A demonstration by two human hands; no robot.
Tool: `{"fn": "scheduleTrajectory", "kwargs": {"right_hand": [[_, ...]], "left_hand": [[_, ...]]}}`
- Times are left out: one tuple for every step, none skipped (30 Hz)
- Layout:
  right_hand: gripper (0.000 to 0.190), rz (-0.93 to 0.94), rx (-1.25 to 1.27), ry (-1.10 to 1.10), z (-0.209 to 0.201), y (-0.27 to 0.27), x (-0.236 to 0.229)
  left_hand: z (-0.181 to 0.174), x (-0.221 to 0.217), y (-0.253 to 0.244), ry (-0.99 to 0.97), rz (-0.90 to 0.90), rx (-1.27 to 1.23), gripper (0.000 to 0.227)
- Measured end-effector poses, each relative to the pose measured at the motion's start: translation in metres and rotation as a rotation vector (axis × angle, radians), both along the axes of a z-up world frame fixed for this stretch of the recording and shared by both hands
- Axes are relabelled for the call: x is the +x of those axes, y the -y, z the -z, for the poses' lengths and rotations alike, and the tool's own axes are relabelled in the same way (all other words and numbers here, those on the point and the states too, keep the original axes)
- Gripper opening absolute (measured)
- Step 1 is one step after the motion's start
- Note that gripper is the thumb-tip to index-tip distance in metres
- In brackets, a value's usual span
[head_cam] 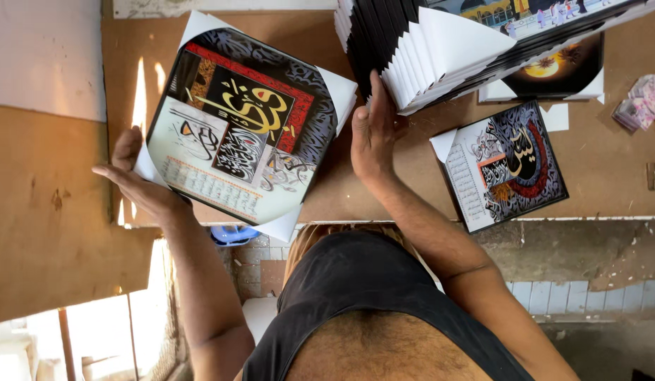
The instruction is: The person assembles picture frames by inserting printed images into black frames and securing them with white backing paper. They use a utility knife to trim excess paper and stack the completed frames on the table.
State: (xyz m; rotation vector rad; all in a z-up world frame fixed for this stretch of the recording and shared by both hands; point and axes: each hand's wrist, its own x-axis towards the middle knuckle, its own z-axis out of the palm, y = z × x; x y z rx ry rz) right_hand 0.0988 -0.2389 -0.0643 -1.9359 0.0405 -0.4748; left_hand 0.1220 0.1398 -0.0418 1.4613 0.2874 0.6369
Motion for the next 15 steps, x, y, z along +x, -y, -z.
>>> {"fn": "scheduleTrajectory", "kwargs": {"right_hand": [[0.083, 0.074, 0.010, 0.000, 0.001, -0.009, 0.002], [0.082, 0.143, 0.020, -0.007, 0.003, -0.017, 0.000], [0.082, 0.212, 0.030, -0.013, 0.005, -0.023, -0.002], [0.082, 0.196, 0.100, 0.016, 0.008, -0.026, 0.001], [0.083, 0.180, 0.170, 0.047, 0.011, -0.027, 0.005], [0.083, 0.159, 0.241, 0.073, 0.014, -0.029, 0.007], [0.086, 0.115, 0.346, 0.073, 0.018, -0.028, 0.015], [0.089, 0.074, 0.451, 0.073, 0.023, -0.025, 0.027], [0.093, 0.032, 0.556, 0.074, 0.026, -0.023, 0.038], [0.092, 0.037, 0.614, 0.108, 0.029, -0.024, 0.049], [0.092, 0.042, 0.672, 0.144, 0.032, -0.028, 0.058], [0.094, 0.047, 0.731, 0.184, 0.034, -0.030, 0.065], [0.092, 0.052, 0.769, 0.224, 0.036, -0.030, 0.069], [0.090, 0.059, 0.808, 0.257, 0.039, -0.033, 0.067], [0.089, 0.065, 0.846, 0.291, 0.041, -0.036, 0.065]], "left_hand": [[0.001, 0.008, 0.002, 0.041, 0.005, -0.021, 0.091], [0.001, 0.009, 0.004, 0.075, 0.004, -0.044, 0.090], [-0.001, 0.009, 0.006, 0.107, 0.003, -0.067, 0.090], [-0.003, 0.010, 0.009, 0.104, 0.041, -0.109, 0.090], [-0.006, 0.011, 0.012, 0.100, 0.079, -0.150, 0.090], [-0.008, 0.010, 0.013, 0.090, 0.110, -0.190, 0.089], [-0.009, 0.011, 0.016, 0.088, 0.081, -0.216, 0.089], [-0.010, 0.011, 0.018, 0.085, 0.053, -0.241, 0.088], [-0.012, 0.011, 0.019, 0.081, 0.025, -0.264, 0.088], [-0.013, 0.014, 0.020, 0.074, 0.016, -0.279, 0.088], [-0.015, 0.015, 0.021, 0.066, 0.006, -0.294, 0.088], [-0.017, 0.018, 0.021, 0.060, -0.001, -0.306, 0.088], [-0.017, 0.022, 0.021, 0.068, 0.014, -0.280, 0.090], [-0.017, 0.021, 0.018, 0.069, 0.027, -0.254, 0.091], [-0.016, 0.020, 0.015, 0.071, 0.040, -0.228, 0.093]]}}
